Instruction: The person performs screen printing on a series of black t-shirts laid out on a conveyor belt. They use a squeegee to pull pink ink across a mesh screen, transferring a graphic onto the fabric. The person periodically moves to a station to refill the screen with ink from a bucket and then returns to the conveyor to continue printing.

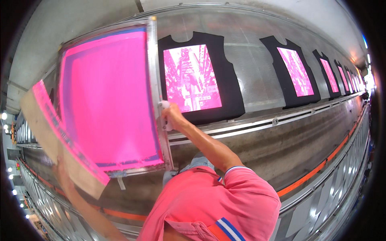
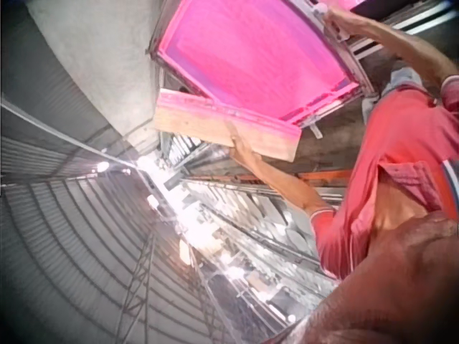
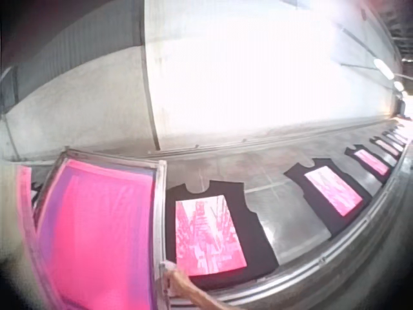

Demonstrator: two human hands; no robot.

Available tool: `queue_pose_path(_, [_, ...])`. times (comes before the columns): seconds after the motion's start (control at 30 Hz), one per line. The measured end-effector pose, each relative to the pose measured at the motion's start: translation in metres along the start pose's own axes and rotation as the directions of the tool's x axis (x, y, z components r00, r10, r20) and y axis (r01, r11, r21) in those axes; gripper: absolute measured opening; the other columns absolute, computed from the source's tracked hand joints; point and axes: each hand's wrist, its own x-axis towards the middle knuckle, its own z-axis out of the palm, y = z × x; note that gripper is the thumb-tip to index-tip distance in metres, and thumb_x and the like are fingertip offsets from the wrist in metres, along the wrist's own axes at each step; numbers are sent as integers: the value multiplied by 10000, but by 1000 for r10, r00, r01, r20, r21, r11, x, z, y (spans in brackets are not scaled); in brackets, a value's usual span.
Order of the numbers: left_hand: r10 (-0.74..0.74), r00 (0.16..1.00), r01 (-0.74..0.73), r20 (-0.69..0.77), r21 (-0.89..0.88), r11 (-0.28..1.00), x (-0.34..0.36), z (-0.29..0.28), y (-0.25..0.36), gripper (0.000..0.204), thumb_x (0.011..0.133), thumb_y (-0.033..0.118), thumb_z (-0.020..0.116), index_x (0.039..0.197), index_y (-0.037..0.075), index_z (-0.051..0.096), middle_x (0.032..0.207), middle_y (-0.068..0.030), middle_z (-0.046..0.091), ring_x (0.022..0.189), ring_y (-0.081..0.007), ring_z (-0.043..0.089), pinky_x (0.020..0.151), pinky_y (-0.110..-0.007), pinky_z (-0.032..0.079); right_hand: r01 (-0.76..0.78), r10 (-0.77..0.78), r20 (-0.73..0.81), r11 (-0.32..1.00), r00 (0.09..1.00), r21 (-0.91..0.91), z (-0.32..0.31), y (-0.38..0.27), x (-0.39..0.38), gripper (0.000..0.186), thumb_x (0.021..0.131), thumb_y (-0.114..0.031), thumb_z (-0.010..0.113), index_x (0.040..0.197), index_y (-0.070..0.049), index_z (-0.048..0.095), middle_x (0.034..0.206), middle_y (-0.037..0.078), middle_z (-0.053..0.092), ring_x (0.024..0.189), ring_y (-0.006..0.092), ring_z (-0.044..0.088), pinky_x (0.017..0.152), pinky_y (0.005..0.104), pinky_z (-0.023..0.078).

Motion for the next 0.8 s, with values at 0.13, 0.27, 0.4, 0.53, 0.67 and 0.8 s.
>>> queue_pose_path(0.13, [-106, 979, 103, -172, -25, 994, -3, -116, -39, 851, 904, 560, 642, 1400, -82, 386, 1355, -203, 511, 1183, -286, 556, 966, -377, 483, 10, -5, 175, 1000, 985, -30, 82, 65, 5, 243, 650, 39, 549, 868, 2, 648, 676, 4, 518, 581, 120, 463, 529, 284, 356])
queue_pose_path(0.27, [-141, 917, 144, -372, -20, 989, 18, -229, -132, 872, 916, 597, 597, 1432, -71, 379, 1428, -207, 463, 1291, -294, 487, 1044, -391, 432, 3, 12, 270, 998, 963, -57, 168, 106, -1, 226, 640, 11, 572, 847, 15, 662, 713, 31, 575, 628, 135, 519, 560, 303, 403])
queue_pose_path(0.4, [-137, 897, 156, -419, 10, 988, 24, -345, -209, 822, 957, 550, 559, 1490, -31, 326, 1507, -178, 391, 1364, -300, 414, 1119, -413, 361, -34, 82, 377, 991, 923, -132, 260, 137, 15, 273, 638, 7, 564, 893, 23, 659, 751, 48, 599, 655, 141, 541, 573, 300, 420])
queue_pose_path(0.53, [-212, 871, 230, -444, -12, 973, 54, -380, -267, 816, 959, 546, 557, 1491, -28, 325, 1508, -176, 391, 1363, -300, 414, 1120, -413, 359, 37, 87, 474, 969, 876, -246, 338, 180, 48, 384, 642, -7, 580, 1010, 42, 677, 850, 73, 670, 738, 143, 609, 642, 284, 489])
queue_pose_path(0.67, [-265, 847, 286, -460, -25, 958, 111, -421, -312, 810, 962, 542, 555, 1493, -24, 324, 1509, -174, 391, 1363, -299, 415, 1121, -414, 358, 170, -26, 641, 972, 768, -164, 436, 270, 104, 388, 647, -28, 609, 1018, 48, 692, 846, 73, 688, 781, 138, 619, 657, 280, 494])
queue_pose_path(0.8, [-250, 850, 277, -464, -10, 961, 200, -466, -333, 804, 964, 537, 554, 1495, -21, 323, 1509, -173, 390, 1362, -299, 415, 1122, -414, 356, 258, -163, 804, 966, 572, 12, 560, 397, 172, 298, 660, -25, 612, 941, 21, 697, 816, 53, 669, 737, 119, 596, 622, 262, 469])
